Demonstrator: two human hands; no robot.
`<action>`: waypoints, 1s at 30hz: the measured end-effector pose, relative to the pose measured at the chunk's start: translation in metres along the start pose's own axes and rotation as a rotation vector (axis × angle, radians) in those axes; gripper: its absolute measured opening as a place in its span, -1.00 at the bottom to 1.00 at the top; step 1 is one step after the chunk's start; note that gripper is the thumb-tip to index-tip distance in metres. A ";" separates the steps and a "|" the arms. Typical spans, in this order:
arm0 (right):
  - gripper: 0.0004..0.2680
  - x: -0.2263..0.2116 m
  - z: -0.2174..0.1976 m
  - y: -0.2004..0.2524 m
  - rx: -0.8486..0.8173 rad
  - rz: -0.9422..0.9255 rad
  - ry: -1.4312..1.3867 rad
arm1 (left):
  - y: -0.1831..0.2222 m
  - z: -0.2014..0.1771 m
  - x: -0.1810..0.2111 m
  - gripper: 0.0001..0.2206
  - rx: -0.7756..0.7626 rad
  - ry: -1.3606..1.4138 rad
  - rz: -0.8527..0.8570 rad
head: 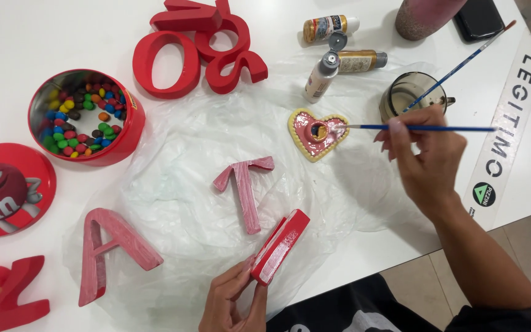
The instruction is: Painting decorative wooden or foam letters with pink paint using a paintbrush.
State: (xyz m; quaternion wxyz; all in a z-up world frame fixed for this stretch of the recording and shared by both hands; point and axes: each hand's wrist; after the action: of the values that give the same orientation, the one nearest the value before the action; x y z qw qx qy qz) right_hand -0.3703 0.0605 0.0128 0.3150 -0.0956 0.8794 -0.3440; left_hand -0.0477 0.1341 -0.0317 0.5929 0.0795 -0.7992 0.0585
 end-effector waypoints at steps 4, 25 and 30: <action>-0.91 0.007 -0.011 0.009 0.173 0.181 -0.332 | -0.004 0.006 0.000 -0.76 0.056 -0.016 0.008; -0.86 -0.039 0.017 0.035 -0.110 0.403 -0.835 | 0.000 0.005 -0.003 -0.74 0.054 0.080 0.072; -0.86 -0.029 0.023 0.033 -0.192 0.393 -0.853 | -0.002 0.008 -0.001 -0.74 0.100 0.063 0.077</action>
State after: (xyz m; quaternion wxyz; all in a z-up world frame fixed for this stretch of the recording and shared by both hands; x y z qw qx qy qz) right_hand -0.3322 0.0840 -0.0082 0.6967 -0.0887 0.7008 -0.1250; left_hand -0.0550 0.1306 -0.0349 0.6106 0.0763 -0.7785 0.1234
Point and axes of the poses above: each hand's wrist, its own y-axis away from the middle knuckle, its own z-axis out of the palm, x = y × z, and after that the axes turned 15 degrees about -z, right-handed
